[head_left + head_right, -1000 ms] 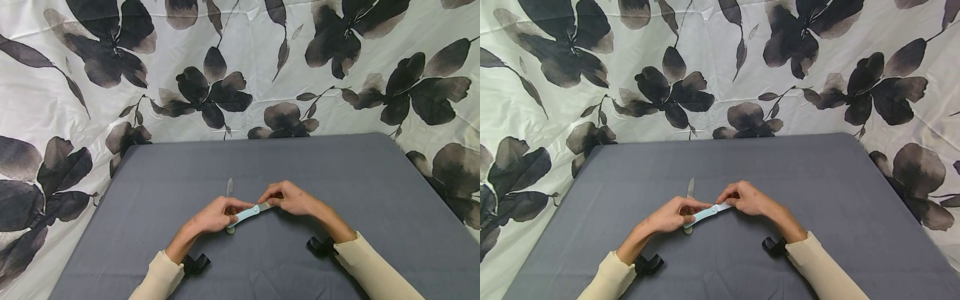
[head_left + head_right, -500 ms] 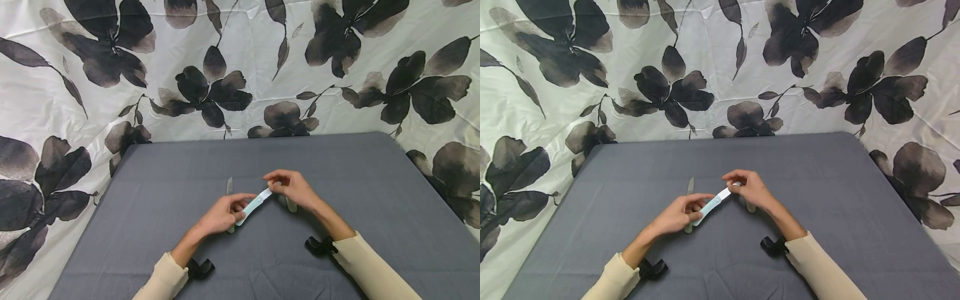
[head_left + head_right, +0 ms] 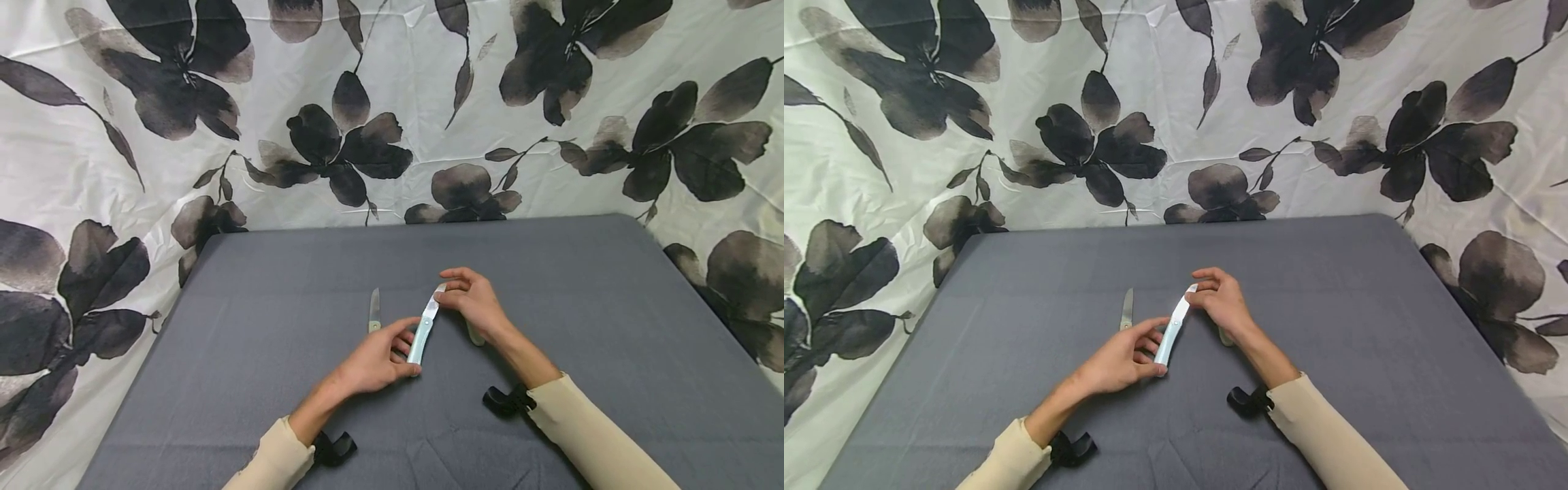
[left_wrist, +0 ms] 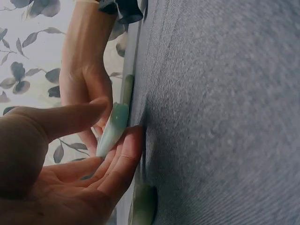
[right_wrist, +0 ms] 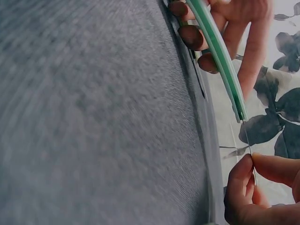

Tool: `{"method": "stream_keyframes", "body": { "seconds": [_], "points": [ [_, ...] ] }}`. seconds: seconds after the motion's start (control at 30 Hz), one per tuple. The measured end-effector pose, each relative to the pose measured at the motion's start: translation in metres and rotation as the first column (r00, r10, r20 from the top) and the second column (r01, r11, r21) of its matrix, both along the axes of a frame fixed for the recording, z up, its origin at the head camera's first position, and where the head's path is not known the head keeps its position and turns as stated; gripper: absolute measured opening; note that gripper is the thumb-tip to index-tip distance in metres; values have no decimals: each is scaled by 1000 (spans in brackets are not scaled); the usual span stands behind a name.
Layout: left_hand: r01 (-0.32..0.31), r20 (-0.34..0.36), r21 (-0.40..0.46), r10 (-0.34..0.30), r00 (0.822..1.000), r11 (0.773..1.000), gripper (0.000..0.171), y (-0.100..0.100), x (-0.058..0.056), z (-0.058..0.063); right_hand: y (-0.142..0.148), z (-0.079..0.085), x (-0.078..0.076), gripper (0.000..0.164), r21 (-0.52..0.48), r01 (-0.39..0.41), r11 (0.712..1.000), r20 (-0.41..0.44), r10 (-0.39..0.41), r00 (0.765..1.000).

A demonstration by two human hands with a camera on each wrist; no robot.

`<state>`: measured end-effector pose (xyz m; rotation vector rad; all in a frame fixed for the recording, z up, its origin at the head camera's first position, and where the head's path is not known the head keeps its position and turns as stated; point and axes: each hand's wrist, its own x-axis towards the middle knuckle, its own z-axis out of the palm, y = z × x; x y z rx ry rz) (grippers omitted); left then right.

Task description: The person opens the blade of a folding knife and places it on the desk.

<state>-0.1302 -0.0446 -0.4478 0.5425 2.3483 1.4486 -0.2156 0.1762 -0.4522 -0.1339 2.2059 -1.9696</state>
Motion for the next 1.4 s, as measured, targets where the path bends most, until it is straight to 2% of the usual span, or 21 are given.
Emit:
{"method": "stream_keyframes", "body": {
  "seconds": [0.17, 0.33, 0.53, 0.67, 0.8, 1.0, 1.4],
  "points": [
    [0, 1, -4, 0, 1000, 1000, 93, 3, 3, -1, -7, -2, -1, 51, 1, 42, 999, 9, -42, 999],
    [-28, -22, 3, 28, 999, 1000, 95, 6, 5, -2, -12, 0, -2, 45, 4, 53, 999, 3, -53, 999],
    [-58, -116, -103, 46, 992, 993, 88, 10, 5, 0, -14, -1, -4, 40, 45, 40, 998, -3, -40, 999],
    [-85, -188, -189, 49, 981, 978, 85, 12, 6, 1, -13, 0, -3, 40, 161, 19, 987, -33, -14, 999],
    [-108, -229, -249, 50, 972, 963, 82, 13, 7, 2, -13, 2, -1, 44, 241, -13, 970, -61, 28, 998],
    [-127, -247, -291, 54, 967, 948, 80, 14, 7, 2, -15, 5, 0, 45, 291, -39, 956, -77, 64, 995],
    [-126, -227, -322, 53, 973, 938, 85, 15, 10, 1, -17, 6, 2, 52, 408, -92, 909, -22, 111, 994]
  ]
}}
